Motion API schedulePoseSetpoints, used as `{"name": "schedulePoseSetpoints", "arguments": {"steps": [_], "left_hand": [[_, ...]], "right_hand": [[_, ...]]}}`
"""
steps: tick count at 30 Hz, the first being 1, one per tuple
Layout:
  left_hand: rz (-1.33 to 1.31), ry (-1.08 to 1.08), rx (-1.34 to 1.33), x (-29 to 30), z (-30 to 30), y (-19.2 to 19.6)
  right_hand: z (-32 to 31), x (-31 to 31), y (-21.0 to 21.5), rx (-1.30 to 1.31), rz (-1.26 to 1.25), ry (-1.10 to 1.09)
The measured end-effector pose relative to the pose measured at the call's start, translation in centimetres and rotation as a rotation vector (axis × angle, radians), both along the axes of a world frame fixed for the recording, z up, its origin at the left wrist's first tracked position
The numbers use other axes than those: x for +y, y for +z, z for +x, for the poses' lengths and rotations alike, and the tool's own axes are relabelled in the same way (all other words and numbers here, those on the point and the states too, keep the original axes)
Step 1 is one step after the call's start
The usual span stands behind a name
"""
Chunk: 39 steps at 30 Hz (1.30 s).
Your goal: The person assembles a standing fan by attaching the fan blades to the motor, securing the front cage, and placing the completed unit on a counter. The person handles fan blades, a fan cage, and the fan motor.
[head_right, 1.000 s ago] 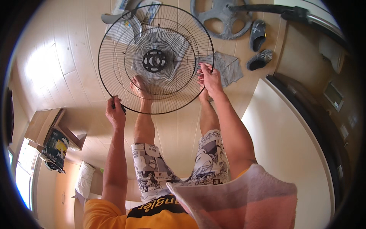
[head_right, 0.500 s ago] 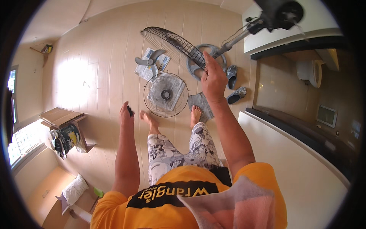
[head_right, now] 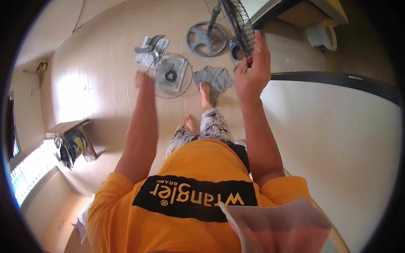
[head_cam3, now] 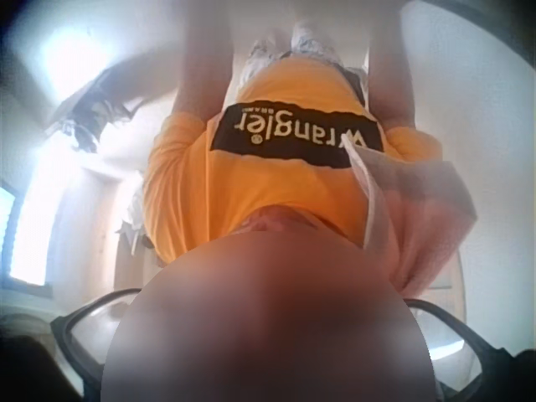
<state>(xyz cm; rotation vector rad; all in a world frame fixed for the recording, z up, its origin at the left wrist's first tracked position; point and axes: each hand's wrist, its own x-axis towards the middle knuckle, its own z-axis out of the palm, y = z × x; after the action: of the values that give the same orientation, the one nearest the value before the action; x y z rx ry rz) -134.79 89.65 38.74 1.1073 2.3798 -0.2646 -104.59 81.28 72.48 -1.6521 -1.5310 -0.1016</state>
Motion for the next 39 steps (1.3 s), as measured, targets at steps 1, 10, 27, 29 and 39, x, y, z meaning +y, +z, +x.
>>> {"name": "schedulePoseSetpoints", "arguments": {"steps": [1,10,27,29,39], "left_hand": [[-0.085,-0.237,0.020,1.2,5.0,6.9],[-0.001,-0.095,-0.143,-2.3,14.8,9.7],[0.484,1.167,-0.634,-2.7,20.5,18.0],[0.296,0.546,-0.455,-1.3,24.0,18.7],[0.770,0.539,-1.268,-5.0,18.5,17.5]], "right_hand": [[-0.9,-1.9,0.3,-0.076,-0.009,0.060],[3.8,-3.8,1.7,-0.202,0.123,0.017],[9.9,-4.5,-0.5,0.028,0.142,0.251],[7.2,-6.3,-1.7,0.175,0.043,0.469],[29.3,1.8,2.1,0.813,-0.323,0.200]]}}
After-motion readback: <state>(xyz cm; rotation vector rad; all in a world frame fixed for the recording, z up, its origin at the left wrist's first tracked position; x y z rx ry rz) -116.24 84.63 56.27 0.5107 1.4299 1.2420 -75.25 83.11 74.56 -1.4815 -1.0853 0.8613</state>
